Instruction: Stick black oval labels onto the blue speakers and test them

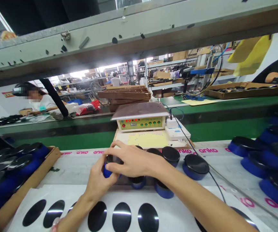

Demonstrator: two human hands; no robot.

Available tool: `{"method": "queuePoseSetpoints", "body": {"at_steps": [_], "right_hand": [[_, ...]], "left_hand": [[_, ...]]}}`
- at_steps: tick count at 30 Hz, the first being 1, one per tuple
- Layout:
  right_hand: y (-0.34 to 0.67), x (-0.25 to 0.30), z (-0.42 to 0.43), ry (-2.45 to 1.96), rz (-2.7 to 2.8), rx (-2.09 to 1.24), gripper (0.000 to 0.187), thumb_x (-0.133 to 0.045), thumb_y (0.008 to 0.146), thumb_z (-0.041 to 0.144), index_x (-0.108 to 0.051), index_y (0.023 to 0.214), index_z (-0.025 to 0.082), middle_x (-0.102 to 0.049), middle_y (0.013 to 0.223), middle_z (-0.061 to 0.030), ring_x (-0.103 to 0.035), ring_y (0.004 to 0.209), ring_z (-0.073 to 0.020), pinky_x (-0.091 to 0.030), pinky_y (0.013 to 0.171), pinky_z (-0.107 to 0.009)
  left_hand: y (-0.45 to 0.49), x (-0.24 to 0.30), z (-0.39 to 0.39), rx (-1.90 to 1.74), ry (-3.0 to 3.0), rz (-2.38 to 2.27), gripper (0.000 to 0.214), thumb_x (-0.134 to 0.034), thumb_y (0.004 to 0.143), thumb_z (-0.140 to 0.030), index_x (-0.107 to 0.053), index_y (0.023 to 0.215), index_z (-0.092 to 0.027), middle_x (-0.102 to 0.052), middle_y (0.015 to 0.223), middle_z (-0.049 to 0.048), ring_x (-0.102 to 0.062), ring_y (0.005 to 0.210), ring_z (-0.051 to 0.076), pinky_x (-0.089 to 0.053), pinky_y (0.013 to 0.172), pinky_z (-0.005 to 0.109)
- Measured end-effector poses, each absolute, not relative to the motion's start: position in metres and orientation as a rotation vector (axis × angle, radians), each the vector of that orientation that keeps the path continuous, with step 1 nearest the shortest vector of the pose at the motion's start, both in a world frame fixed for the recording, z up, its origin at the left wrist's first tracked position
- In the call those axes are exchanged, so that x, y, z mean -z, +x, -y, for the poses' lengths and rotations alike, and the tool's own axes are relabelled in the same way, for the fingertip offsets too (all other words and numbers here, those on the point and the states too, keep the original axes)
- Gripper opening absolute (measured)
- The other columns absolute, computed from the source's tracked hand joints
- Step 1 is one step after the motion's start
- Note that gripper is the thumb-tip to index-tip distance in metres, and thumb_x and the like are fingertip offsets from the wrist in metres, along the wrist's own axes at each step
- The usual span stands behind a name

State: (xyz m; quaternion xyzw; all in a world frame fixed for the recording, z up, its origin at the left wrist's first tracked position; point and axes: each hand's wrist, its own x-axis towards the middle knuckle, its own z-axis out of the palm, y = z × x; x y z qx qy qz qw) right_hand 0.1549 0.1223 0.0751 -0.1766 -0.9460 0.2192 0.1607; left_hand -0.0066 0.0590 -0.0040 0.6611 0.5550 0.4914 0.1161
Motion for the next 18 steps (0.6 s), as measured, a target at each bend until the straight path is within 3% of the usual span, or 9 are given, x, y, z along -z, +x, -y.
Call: {"method": "queuePoseSetpoints", "body": {"at_steps": [3,6,10,12,15,18], "right_hand": [[0.165,-0.084,-0.128,-0.601,2.612,-0.558,0.048,-0.04,0.095,0.051,-0.042,0.135,0.026,-0.045,0.138,-0.0059,-0.05,0.119,-0.0189,-0.041,0.098,-0.03],[0.179,-0.084,-0.141,-0.933,2.656,-0.359,0.042,-0.035,0.096,0.046,-0.052,0.125,0.022,-0.058,0.128,-0.0092,-0.054,0.115,-0.0254,-0.041,0.094,-0.037],[0.184,-0.066,-0.157,-1.137,2.792,-0.332,0.047,-0.054,0.083,0.048,-0.061,0.116,0.016,-0.067,0.106,-0.0179,-0.062,0.099,-0.0387,-0.046,0.079,-0.047],[0.18,-0.056,-0.161,-1.158,2.836,-0.342,0.049,-0.057,0.08,0.051,-0.062,0.115,0.017,-0.068,0.101,-0.0172,-0.063,0.094,-0.0384,-0.046,0.075,-0.046],[0.172,-0.047,-0.163,-1.132,2.839,-0.371,0.043,-0.054,0.081,0.046,-0.062,0.111,0.017,-0.066,0.098,-0.0156,-0.064,0.088,-0.034,-0.047,0.072,-0.042],[0.171,-0.05,-0.164,-1.025,2.804,-0.435,0.036,-0.058,0.077,0.033,-0.062,0.109,0.018,-0.066,0.102,-0.0126,-0.063,0.09,-0.0293,-0.047,0.074,-0.037]], "left_hand": [[-0.009,0.0,-0.06,-1.446,1.853,-1.657,0.04,-0.058,0.076,-0.035,-0.055,0.111,-0.018,-0.067,0.1,0.0057,-0.066,0.091,0.023,-0.053,0.08,0.034],[-0.023,-0.002,-0.069,-1.426,1.746,-1.812,0.06,-0.061,0.076,-0.038,-0.042,0.13,-0.02,-0.06,0.112,0.0087,-0.063,0.101,0.023,-0.051,0.087,0.038],[-0.054,0.002,-0.084,-1.304,1.706,-2.001,0.049,-0.07,0.063,-0.028,-0.058,0.111,-0.019,-0.052,0.104,0.0075,-0.06,0.099,0.027,-0.048,0.092,0.046],[-0.062,0.003,-0.085,-1.273,1.726,-2.037,0.047,-0.069,0.061,-0.021,-0.059,0.106,-0.018,-0.051,0.104,0.0082,-0.059,0.1,0.03,-0.045,0.092,0.052],[-0.051,0.001,-0.078,-1.324,1.825,-2.05,0.049,-0.063,0.068,-0.019,-0.054,0.117,-0.018,-0.044,0.121,0.0132,-0.043,0.122,0.037,-0.03,0.103,0.06],[-0.021,0.003,-0.066,-1.291,2.029,-1.872,0.041,-0.063,0.077,-0.03,-0.054,0.117,-0.024,-0.049,0.126,0.0091,-0.04,0.127,0.03,-0.03,0.108,0.051]]}}
